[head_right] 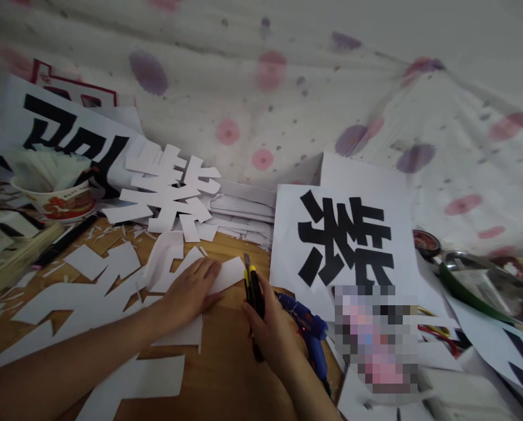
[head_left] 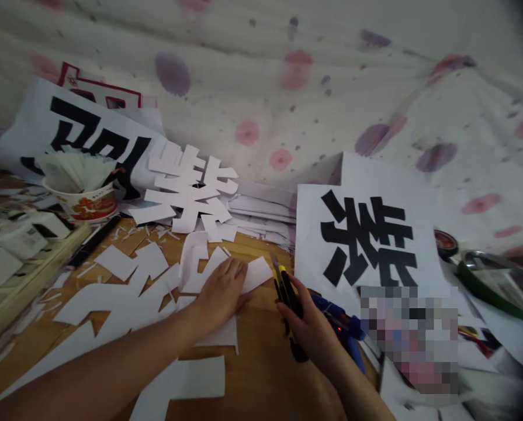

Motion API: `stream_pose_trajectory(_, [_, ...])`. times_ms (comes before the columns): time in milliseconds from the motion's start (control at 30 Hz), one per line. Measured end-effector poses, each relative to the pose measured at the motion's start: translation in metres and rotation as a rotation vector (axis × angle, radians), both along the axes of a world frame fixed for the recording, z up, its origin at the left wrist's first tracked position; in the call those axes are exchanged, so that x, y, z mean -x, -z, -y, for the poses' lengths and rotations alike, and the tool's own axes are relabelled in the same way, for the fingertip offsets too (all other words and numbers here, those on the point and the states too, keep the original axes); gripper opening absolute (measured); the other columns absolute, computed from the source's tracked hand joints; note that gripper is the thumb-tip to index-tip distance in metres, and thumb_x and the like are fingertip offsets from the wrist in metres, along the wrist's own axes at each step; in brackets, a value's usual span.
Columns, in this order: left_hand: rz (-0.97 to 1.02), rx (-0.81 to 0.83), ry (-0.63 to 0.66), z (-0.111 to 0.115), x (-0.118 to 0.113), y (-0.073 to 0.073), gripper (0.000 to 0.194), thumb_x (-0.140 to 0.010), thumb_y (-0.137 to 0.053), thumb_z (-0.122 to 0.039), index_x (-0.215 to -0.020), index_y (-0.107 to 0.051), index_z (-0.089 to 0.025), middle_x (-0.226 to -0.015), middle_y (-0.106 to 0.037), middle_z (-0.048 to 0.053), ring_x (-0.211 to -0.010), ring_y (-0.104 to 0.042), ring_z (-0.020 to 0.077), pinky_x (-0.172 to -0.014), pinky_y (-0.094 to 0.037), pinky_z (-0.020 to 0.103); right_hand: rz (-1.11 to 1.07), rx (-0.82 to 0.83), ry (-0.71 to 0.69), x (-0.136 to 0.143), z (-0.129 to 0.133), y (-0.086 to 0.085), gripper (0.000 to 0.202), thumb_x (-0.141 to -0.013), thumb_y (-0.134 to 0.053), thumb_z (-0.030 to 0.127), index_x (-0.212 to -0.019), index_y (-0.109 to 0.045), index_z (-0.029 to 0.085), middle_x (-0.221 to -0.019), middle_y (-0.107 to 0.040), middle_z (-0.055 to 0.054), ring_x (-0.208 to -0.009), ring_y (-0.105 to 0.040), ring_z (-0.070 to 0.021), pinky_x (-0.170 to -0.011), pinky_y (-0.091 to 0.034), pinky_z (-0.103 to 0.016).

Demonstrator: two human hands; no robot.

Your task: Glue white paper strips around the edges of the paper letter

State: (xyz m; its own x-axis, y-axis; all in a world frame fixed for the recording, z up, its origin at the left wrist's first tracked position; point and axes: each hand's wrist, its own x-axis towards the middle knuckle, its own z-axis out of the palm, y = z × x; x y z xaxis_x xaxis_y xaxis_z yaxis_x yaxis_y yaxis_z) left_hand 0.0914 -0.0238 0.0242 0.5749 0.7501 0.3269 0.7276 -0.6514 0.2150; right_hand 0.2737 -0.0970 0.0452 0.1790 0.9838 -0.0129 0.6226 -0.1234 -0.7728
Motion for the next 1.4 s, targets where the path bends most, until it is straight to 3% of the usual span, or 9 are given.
stream_pose_trajectory(100, [0.034,0.058,0.099,0.000,0.003,0.001,0.027,-0.085,-0.051,-0.026,-0.109,-0.052,-0.013,-0.117,-0.053,0.013,-0.111,-0.048,0.0256,-0.092,-0.044,0.041,0.356,0.091,-0.114,-0.001,-0.010,-0.013,0.055,-0.083,-0.043,0.017,-0.136,-0.032,0.020,-0.107,-0.065,-0.011,-0.088,-0.064,-0.0214,-0.072,-0.046,-0.031])
stream_pose_trajectory(200, [0.002,0.123,0.117,0.000,0.003,0.000,0.026,-0.085,-0.048,-0.023,-0.107,-0.055,-0.010,-0.116,-0.055,0.015,-0.108,-0.050,0.0265,-0.088,-0.047,0.041,0.619,0.155,-0.164,0.003,-0.016,-0.022,0.056,-0.084,-0.039,0.013,-0.139,-0.027,0.018,-0.115,-0.061,-0.015,-0.089,-0.064,-0.0245,-0.070,-0.045,-0.032])
stream_pose_trajectory(400, [-0.035,0.145,0.102,-0.001,-0.001,-0.004,0.025,-0.084,-0.048,-0.020,-0.104,-0.057,-0.008,-0.113,-0.056,0.017,-0.107,-0.050,0.0289,-0.086,-0.047,0.043,0.808,0.133,-0.290,0.009,-0.018,-0.019,0.053,-0.087,-0.037,0.015,-0.139,-0.029,0.024,-0.112,-0.062,-0.011,-0.089,-0.064,-0.0235,-0.065,-0.045,-0.030])
stream_pose_trajectory(767, [-0.067,0.143,0.095,-0.002,-0.001,-0.003,0.029,-0.085,-0.046,-0.022,-0.108,-0.055,-0.008,-0.114,-0.056,0.015,-0.109,-0.048,0.0279,-0.090,-0.045,0.041,0.876,0.168,-0.328,0.014,-0.017,-0.019,0.058,-0.085,-0.035,0.011,-0.140,-0.025,0.026,-0.101,-0.066,-0.009,-0.086,-0.064,-0.0215,-0.064,-0.045,-0.028])
stream_pose_trajectory(967, [-0.037,0.152,0.098,0.000,-0.002,-0.005,0.026,-0.085,-0.046,-0.021,-0.104,-0.056,-0.007,-0.110,-0.057,0.016,-0.105,-0.050,0.0281,-0.087,-0.046,0.043,0.936,0.238,-0.320,0.018,-0.016,-0.023,0.069,-0.077,-0.037,0.003,-0.141,-0.024,0.027,-0.101,-0.066,-0.009,-0.085,-0.065,-0.0222,-0.063,-0.046,-0.028])
stream_pose_trajectory(1133, [-0.014,0.165,0.102,-0.001,-0.003,-0.005,0.025,-0.084,-0.047,-0.020,-0.105,-0.056,-0.008,-0.112,-0.057,0.017,-0.108,-0.050,0.0287,-0.089,-0.045,0.044,0.879,0.203,-0.321,0.015,-0.017,-0.020,0.063,-0.082,-0.036,0.007,-0.140,-0.025,0.027,-0.111,-0.063,-0.009,-0.091,-0.063,-0.0217,-0.067,-0.047,-0.030])
stream_pose_trajectory(1400, [0.026,0.150,0.120,-0.001,-0.001,0.001,0.030,-0.083,-0.048,-0.018,-0.109,-0.054,-0.005,-0.126,-0.049,0.019,-0.119,-0.043,0.0285,-0.098,-0.040,0.042,0.909,0.199,-0.337,0.014,-0.021,-0.019,0.058,-0.085,-0.036,0.012,-0.140,-0.026,0.027,-0.107,-0.064,-0.009,-0.087,-0.064,-0.0233,-0.064,-0.047,-0.030])
